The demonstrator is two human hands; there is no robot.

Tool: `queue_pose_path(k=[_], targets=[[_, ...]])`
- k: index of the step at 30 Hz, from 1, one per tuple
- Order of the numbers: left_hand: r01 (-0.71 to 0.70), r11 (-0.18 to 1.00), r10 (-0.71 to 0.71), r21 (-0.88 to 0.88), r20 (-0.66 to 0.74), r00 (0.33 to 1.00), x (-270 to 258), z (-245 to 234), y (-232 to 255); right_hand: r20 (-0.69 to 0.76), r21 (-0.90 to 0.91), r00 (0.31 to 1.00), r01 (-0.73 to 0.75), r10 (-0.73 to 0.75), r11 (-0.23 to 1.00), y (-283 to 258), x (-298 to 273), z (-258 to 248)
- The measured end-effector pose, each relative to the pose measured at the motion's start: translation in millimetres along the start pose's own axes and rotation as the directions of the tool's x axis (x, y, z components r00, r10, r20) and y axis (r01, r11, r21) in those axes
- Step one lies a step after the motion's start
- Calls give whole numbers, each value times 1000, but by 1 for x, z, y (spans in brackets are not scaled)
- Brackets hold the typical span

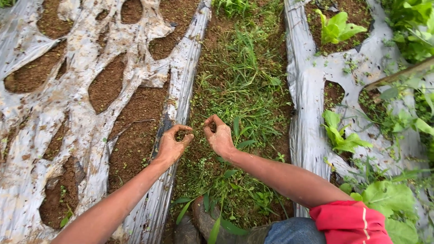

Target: The person weeds a vegetable garden by hand and with a hoe. They pull small weeds from the soil and plastic mulch, then use a hoe to scrape and remove larger weeds from the path between rows of leafy green vegetables.

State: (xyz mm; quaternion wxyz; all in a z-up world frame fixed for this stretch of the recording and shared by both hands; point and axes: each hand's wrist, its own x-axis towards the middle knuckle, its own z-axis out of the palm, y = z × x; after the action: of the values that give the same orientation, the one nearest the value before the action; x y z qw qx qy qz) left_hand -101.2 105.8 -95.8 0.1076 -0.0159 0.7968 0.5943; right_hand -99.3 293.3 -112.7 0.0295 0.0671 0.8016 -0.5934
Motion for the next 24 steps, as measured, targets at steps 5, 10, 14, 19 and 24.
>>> queue_pose_path(k=[5,10,14,19,24], targets=[[90,996,-90,-23,-15,996,6,7,6,-125,28,992,-4,7,1000,4,12,-31],[109,993,-107,-54,44,993,14,24,-1,-199,-29,980,-38,31,999,-2,-2,-57],[75,996,-82,49,147,986,10,43,18,-76,-146,997,-28,17,989,-13,-26,-82],[46,955,-153,294,355,922,-18,67,89,-60,-172,998,1,-11,985,39,-31,-128],[-5,924,-171,382,425,889,-9,103,92,-247,-156,968,-95,55,983,58,-75,-196]])
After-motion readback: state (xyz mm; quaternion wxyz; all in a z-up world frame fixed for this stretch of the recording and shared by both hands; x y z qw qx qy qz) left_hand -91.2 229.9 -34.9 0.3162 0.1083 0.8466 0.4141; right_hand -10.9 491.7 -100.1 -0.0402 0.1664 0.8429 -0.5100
